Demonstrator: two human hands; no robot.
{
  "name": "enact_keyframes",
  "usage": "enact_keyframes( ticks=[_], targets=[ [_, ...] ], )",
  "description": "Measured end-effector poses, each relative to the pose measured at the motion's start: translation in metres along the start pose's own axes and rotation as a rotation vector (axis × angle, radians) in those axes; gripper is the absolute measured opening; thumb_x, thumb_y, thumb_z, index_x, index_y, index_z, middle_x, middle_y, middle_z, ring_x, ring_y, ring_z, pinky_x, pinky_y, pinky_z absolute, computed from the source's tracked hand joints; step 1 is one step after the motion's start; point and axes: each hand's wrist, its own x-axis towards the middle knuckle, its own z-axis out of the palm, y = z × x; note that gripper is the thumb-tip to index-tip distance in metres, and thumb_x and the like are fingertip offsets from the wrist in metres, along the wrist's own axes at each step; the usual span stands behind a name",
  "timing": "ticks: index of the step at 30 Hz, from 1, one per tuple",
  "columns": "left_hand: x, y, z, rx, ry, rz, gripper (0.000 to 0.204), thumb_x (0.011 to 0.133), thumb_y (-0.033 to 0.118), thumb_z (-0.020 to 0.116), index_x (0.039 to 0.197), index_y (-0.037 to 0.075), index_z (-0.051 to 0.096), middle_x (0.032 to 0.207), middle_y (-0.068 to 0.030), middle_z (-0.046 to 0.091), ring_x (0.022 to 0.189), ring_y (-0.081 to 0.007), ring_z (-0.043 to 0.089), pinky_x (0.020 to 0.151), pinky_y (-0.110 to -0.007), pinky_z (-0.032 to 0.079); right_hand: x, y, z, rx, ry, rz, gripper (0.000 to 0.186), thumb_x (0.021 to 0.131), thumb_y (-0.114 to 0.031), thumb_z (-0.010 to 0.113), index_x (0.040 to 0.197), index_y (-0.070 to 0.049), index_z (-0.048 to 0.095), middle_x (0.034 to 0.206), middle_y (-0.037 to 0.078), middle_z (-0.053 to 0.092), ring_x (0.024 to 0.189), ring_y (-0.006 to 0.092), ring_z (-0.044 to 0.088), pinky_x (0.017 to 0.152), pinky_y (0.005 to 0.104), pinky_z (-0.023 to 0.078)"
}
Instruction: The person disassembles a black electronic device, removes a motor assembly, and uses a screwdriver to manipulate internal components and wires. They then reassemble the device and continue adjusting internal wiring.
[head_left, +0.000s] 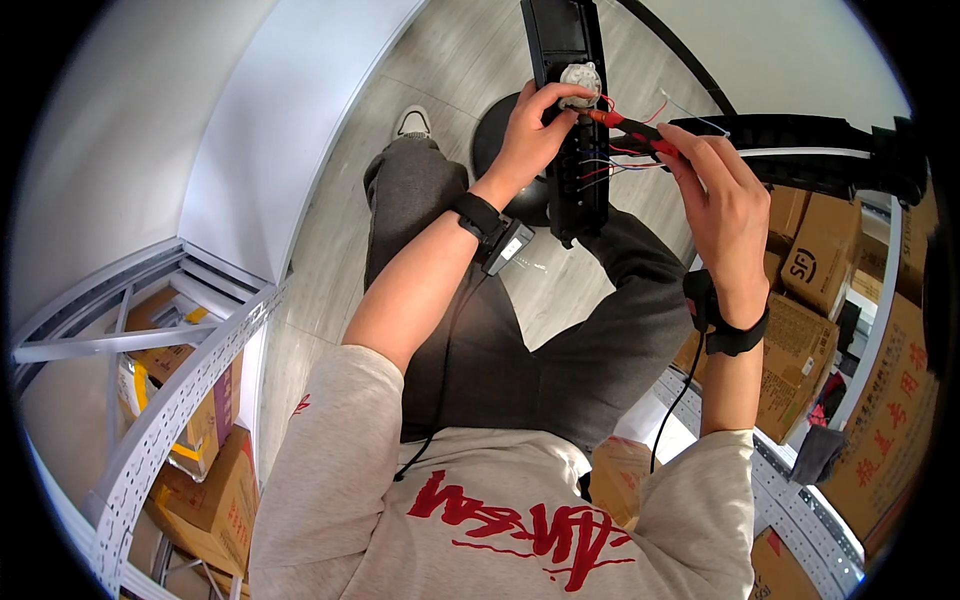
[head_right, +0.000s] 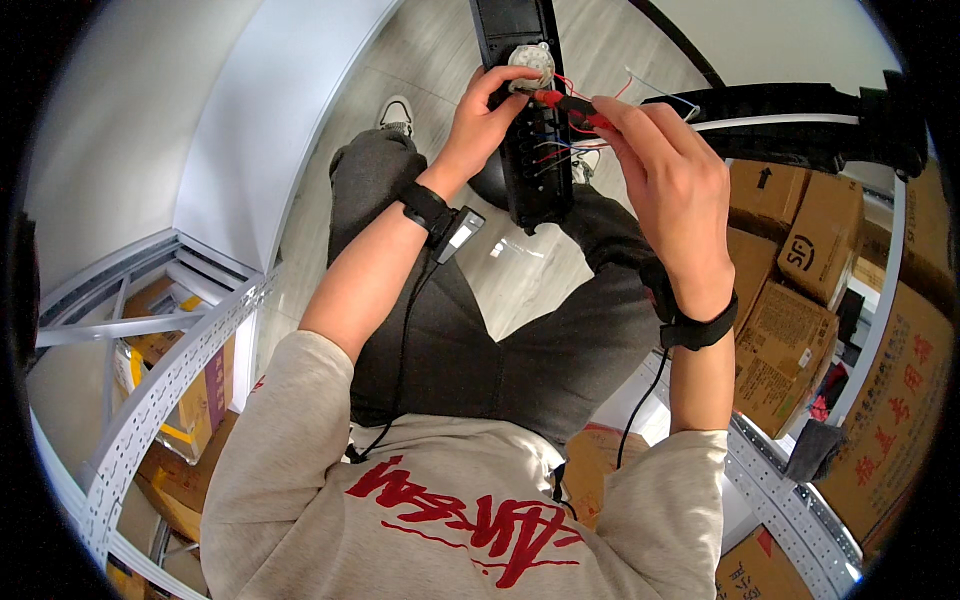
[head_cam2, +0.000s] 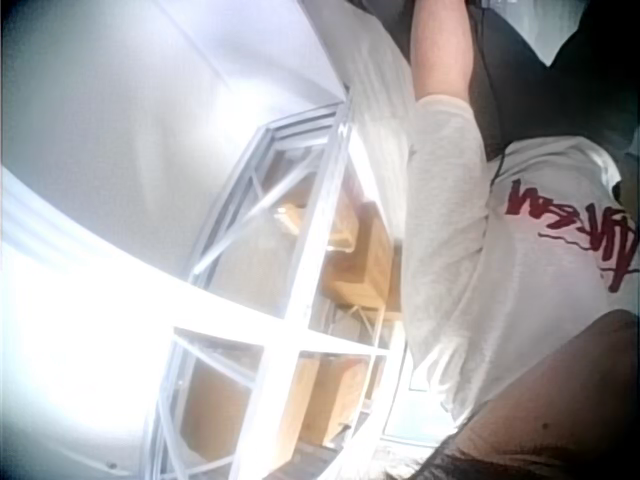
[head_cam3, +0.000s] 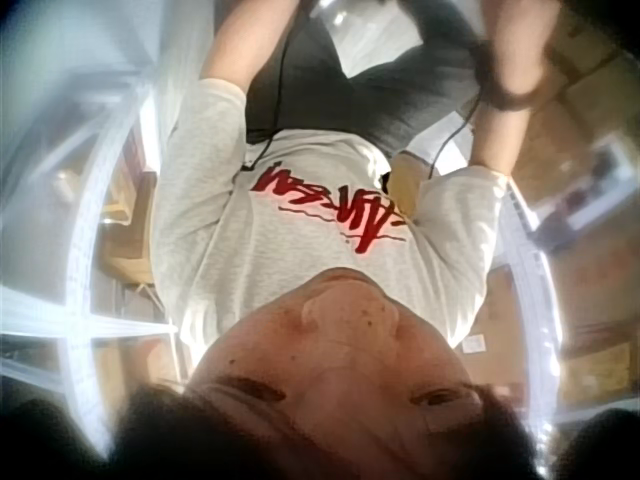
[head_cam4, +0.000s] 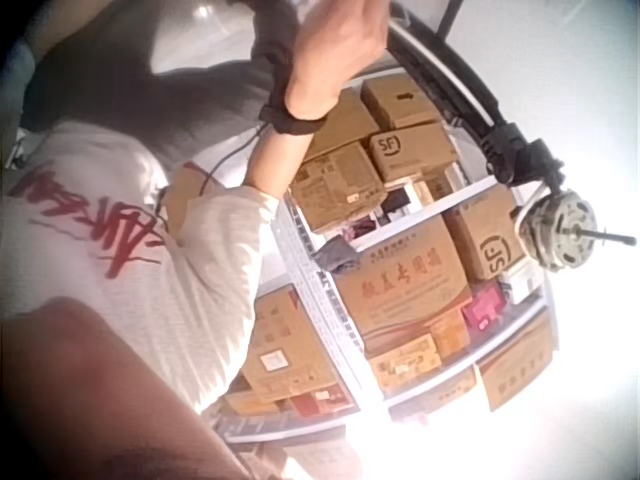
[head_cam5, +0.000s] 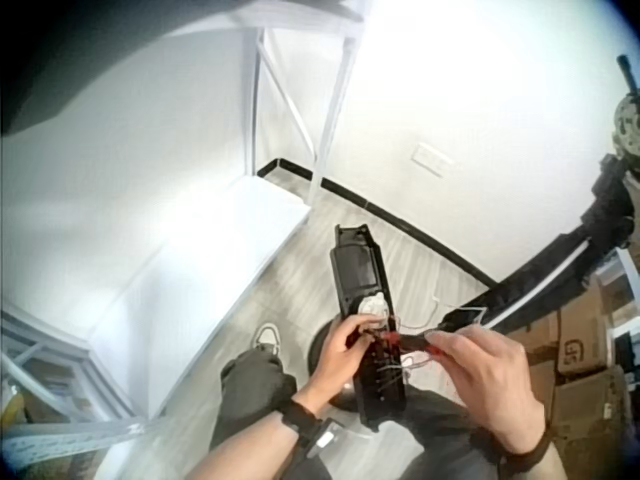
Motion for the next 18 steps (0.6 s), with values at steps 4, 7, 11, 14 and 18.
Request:
enact_keyframes(
  ticks=[4,7,11,14,18],
  targets=[
    [-0.001,0.000,-0.002,0.034,-0.038,-0.031,0.029,0.093,0.001,0.059,0.119,0.010,0.066,0.115,-0.0077,0.057,0.109,-0.0214,0.058,0.097,-0.033,0.045,0.005,0.002,-0.001,0.019,-0.028,0.045,0.021,0.087,-0.011,0.071,0.108,-0.013,0.071,0.085,0.004,0.063,0.071,0.0236,0.064,0.060,0.0331,0.051],
    [-0.001,0.001,-0.002,0.039,-0.036,-0.017,0.029,0.092,0.000,0.059,0.119,0.010,0.067,0.114,-0.0077,0.057,0.110,-0.0214,0.057,0.098,-0.033,0.045,0.008,0.005,-0.004,-0.020,-0.049,-0.021,0.021,0.087,-0.011,0.071,0.107,-0.013,0.071,0.085,0.004,0.064,0.071,0.0235,0.065,0.061,0.0333,0.052],
    [0.000,0.001,-0.003,0.038,-0.035,-0.050,0.029,0.092,0.000,0.058,0.118,0.009,0.067,0.115,-0.0080,0.057,0.111,-0.0216,0.057,0.099,-0.033,0.045,0.014,0.007,-0.006,-0.058,-0.047,-0.119,0.020,0.087,-0.013,0.071,0.107,-0.012,0.071,0.085,0.004,0.065,0.070,0.0240,0.065,0.061,0.0341,0.053],
    [0.000,-0.005,-0.002,0.004,-0.027,-0.062,0.030,0.092,0.000,0.058,0.118,0.009,0.067,0.116,-0.0081,0.058,0.112,-0.0217,0.057,0.099,-0.033,0.044,0.014,0.005,-0.008,-0.085,-0.074,-0.092,0.019,0.087,-0.014,0.071,0.106,-0.011,0.070,0.085,0.005,0.065,0.070,0.0245,0.066,0.061,0.0341,0.053],
    [-0.001,-0.008,-0.001,-0.004,-0.032,-0.044,0.030,0.092,-0.001,0.058,0.118,0.009,0.067,0.115,-0.0079,0.058,0.111,-0.0214,0.058,0.099,-0.033,0.044,0.012,0.005,-0.009,-0.106,-0.097,-0.079,0.019,0.087,-0.016,0.072,0.104,-0.010,0.070,0.086,0.005,0.067,0.069,0.0253,0.066,0.059,0.0341,0.052]
  ],
)
